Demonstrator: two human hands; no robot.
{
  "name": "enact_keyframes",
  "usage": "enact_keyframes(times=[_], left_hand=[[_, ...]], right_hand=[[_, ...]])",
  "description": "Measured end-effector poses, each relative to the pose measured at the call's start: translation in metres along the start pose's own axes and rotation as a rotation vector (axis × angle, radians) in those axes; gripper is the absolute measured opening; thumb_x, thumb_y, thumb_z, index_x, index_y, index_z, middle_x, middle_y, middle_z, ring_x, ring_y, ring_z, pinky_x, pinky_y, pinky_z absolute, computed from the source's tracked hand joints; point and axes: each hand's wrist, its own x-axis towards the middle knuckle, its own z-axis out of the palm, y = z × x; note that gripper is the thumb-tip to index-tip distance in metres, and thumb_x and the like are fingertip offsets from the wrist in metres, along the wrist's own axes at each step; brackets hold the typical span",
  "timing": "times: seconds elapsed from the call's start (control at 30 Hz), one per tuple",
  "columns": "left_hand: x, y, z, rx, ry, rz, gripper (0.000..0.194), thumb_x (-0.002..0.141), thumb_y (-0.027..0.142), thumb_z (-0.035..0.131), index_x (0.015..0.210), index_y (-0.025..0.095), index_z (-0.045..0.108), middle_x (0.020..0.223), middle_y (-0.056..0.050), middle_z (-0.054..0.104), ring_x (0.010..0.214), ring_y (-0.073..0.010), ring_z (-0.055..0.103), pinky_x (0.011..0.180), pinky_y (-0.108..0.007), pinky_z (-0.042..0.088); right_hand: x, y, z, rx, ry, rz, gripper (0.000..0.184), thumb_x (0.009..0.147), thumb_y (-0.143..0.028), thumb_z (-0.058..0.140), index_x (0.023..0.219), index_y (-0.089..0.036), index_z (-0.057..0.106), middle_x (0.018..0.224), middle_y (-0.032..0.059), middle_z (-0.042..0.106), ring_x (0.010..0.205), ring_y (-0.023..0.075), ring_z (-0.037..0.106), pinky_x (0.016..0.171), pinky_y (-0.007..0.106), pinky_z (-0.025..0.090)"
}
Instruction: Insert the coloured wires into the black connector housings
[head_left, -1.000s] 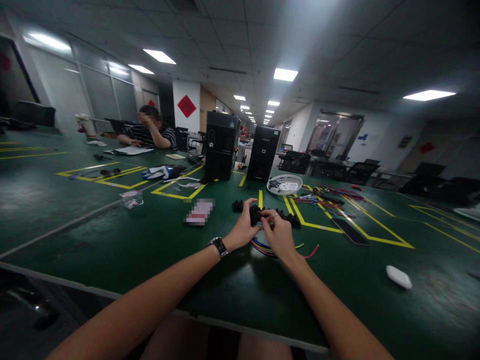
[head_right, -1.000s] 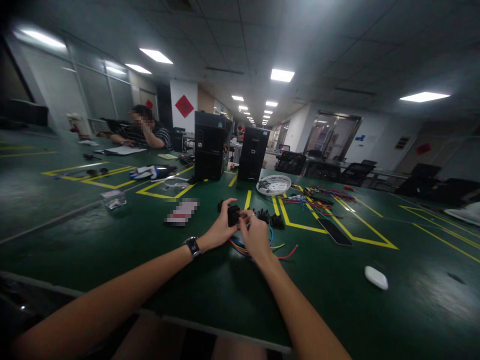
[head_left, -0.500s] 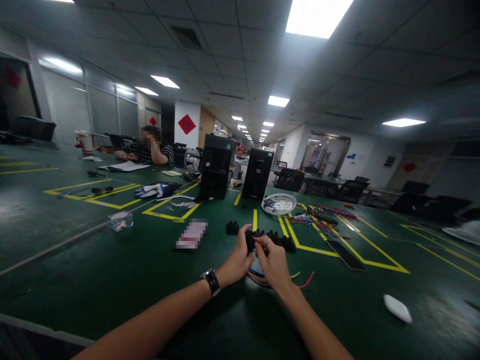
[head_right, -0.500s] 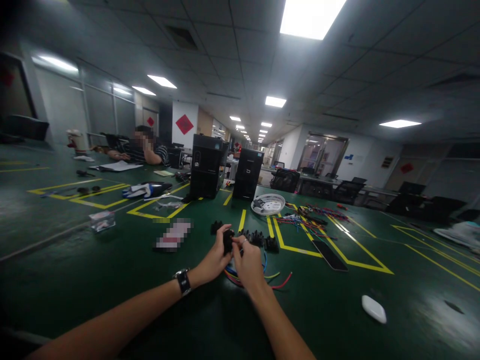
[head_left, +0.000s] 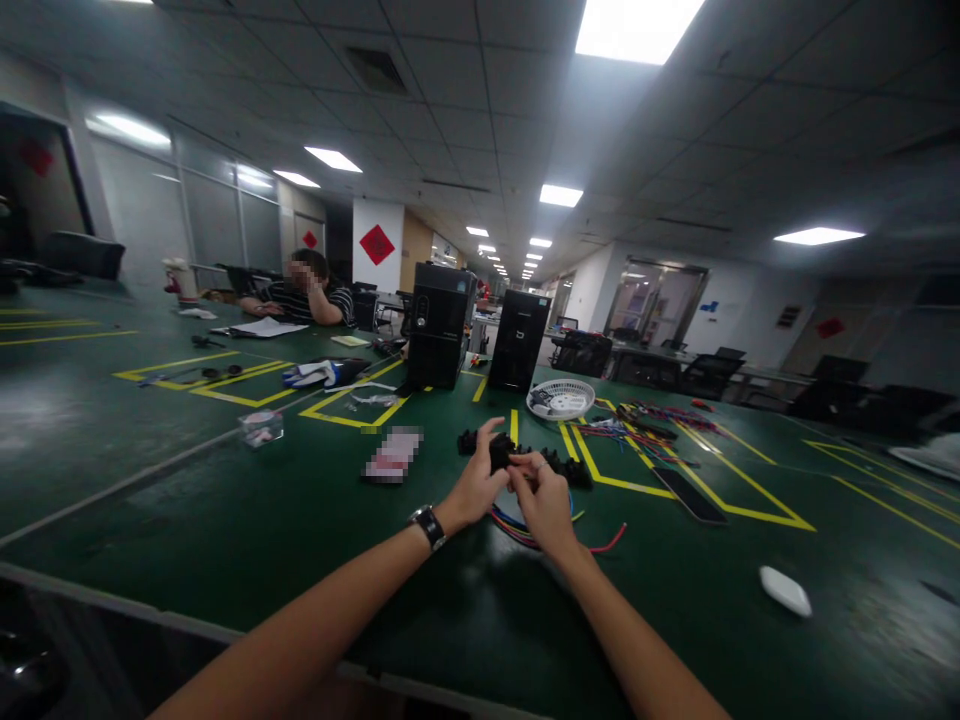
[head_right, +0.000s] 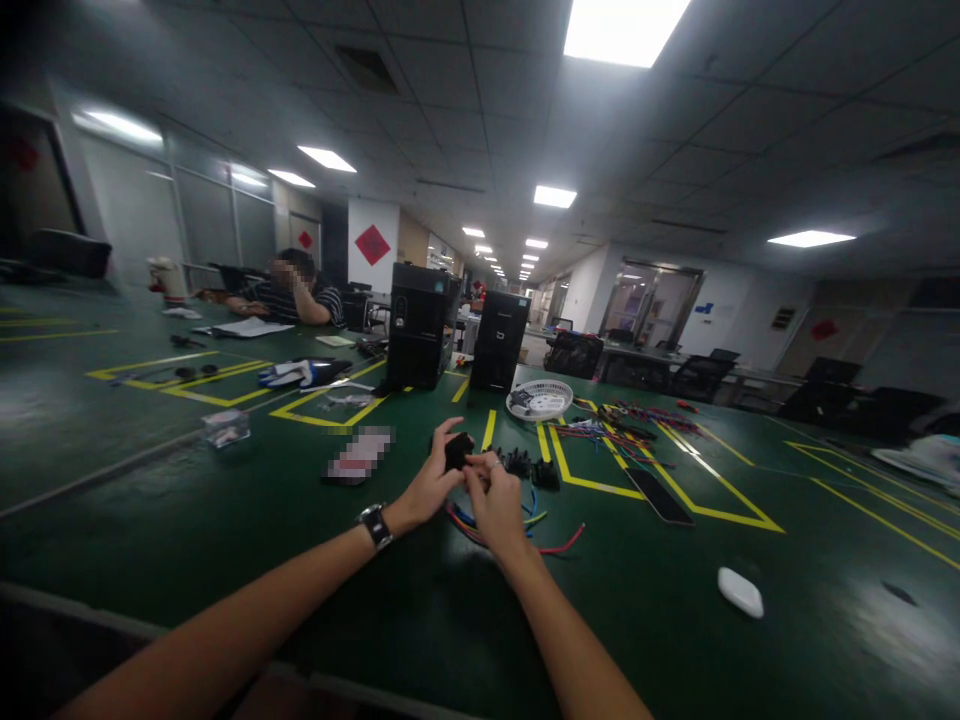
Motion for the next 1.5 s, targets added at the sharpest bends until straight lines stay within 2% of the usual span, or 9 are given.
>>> enact_keyframes(times=[0.13, 0.27, 0.43, 0.67, 0.83, 1.03, 1.27, 1.4, 1.5], left_hand=[[0.004, 0.000, -0.002, -0.077, 0.180, -0.050, 0.040, 0.092, 0.025, 0.035, 0.132, 0.022, 0.032, 0.097, -0.003, 0.056, 0.086, -0.0143, 0.057, 0.084, -0.031, 0.045], [0.004, 0.000, -0.009, 0.111, 0.263, 0.010, 0.027, 0.093, 0.032, 0.038, 0.118, 0.022, 0.042, 0.084, -0.001, 0.055, 0.077, -0.0141, 0.056, 0.076, -0.028, 0.043], [0.008, 0.000, -0.009, 0.137, 0.355, 0.044, 0.022, 0.094, 0.028, 0.033, 0.114, 0.022, 0.039, 0.088, -0.002, 0.058, 0.076, -0.0136, 0.058, 0.075, -0.028, 0.043], [0.019, -0.003, -0.006, -0.086, 0.526, -0.095, 0.022, 0.095, 0.030, 0.029, 0.117, 0.025, 0.030, 0.078, 0.001, 0.056, 0.055, -0.0118, 0.056, 0.056, -0.025, 0.046], [0.027, -0.002, -0.010, 0.130, 0.411, 0.087, 0.018, 0.093, 0.027, 0.033, 0.110, 0.022, 0.039, 0.088, -0.002, 0.059, 0.070, -0.0119, 0.059, 0.069, -0.026, 0.047], [0.025, -0.004, 0.002, -0.172, 0.483, -0.089, 0.023, 0.093, 0.028, 0.029, 0.116, 0.027, 0.028, 0.078, 0.003, 0.059, 0.054, -0.0096, 0.056, 0.059, -0.025, 0.049], [0.029, -0.001, -0.005, 0.104, 0.378, 0.086, 0.016, 0.093, 0.033, 0.034, 0.104, 0.023, 0.041, 0.087, -0.002, 0.058, 0.069, -0.0116, 0.060, 0.072, -0.027, 0.049], [0.027, -0.003, -0.002, -0.077, 0.412, -0.021, 0.021, 0.095, 0.035, 0.027, 0.114, 0.026, 0.030, 0.080, 0.002, 0.057, 0.058, -0.0114, 0.057, 0.061, -0.026, 0.049], [0.025, -0.004, -0.008, 0.001, 0.445, 0.012, 0.021, 0.094, 0.037, 0.030, 0.111, 0.025, 0.034, 0.081, 0.000, 0.057, 0.062, -0.0119, 0.058, 0.066, -0.028, 0.050]], right_hand=[[0.001, -0.003, 0.005, 0.076, -0.070, 0.072, 0.020, 0.088, -0.037, 0.051, 0.087, -0.018, 0.056, 0.059, -0.0014, 0.064, 0.048, 0.0130, 0.057, 0.050, 0.022, 0.042], [0.002, -0.005, 0.004, -0.041, -0.174, 0.032, 0.028, 0.088, -0.039, 0.050, 0.069, -0.019, 0.056, 0.050, -0.0036, 0.056, 0.045, 0.0115, 0.050, 0.048, 0.021, 0.035], [0.008, -0.012, -0.004, -0.143, -0.160, -0.057, 0.032, 0.089, -0.038, 0.051, 0.065, -0.018, 0.059, 0.056, -0.0017, 0.057, 0.053, 0.0122, 0.052, 0.051, 0.021, 0.035], [0.008, -0.014, 0.018, -0.201, -0.089, -0.089, 0.027, 0.093, -0.033, 0.045, 0.074, -0.019, 0.059, 0.057, -0.0014, 0.059, 0.051, 0.0124, 0.054, 0.052, 0.022, 0.034], [0.013, -0.011, 0.009, -0.231, -0.059, -0.072, 0.027, 0.091, -0.033, 0.049, 0.072, -0.019, 0.062, 0.060, 0.0012, 0.063, 0.055, 0.0145, 0.059, 0.054, 0.022, 0.036], [0.000, -0.014, 0.024, -0.268, -0.060, -0.015, 0.017, 0.093, -0.026, 0.046, 0.088, -0.018, 0.060, 0.070, 0.0046, 0.069, 0.062, 0.0167, 0.065, 0.056, 0.021, 0.038], [0.008, -0.008, 0.006, -0.310, -0.052, -0.060, 0.024, 0.093, -0.032, 0.048, 0.080, -0.020, 0.063, 0.071, 0.0049, 0.070, 0.066, 0.0177, 0.066, 0.060, 0.022, 0.039], [0.001, -0.010, 0.016, -0.268, -0.045, 0.010, 0.016, 0.093, -0.026, 0.047, 0.089, -0.018, 0.061, 0.072, 0.0049, 0.070, 0.066, 0.0175, 0.067, 0.057, 0.021, 0.038], [0.004, -0.014, 0.020, -0.280, -0.053, -0.008, 0.015, 0.092, -0.026, 0.049, 0.087, -0.019, 0.061, 0.071, 0.0049, 0.070, 0.068, 0.0183, 0.068, 0.059, 0.022, 0.039]])
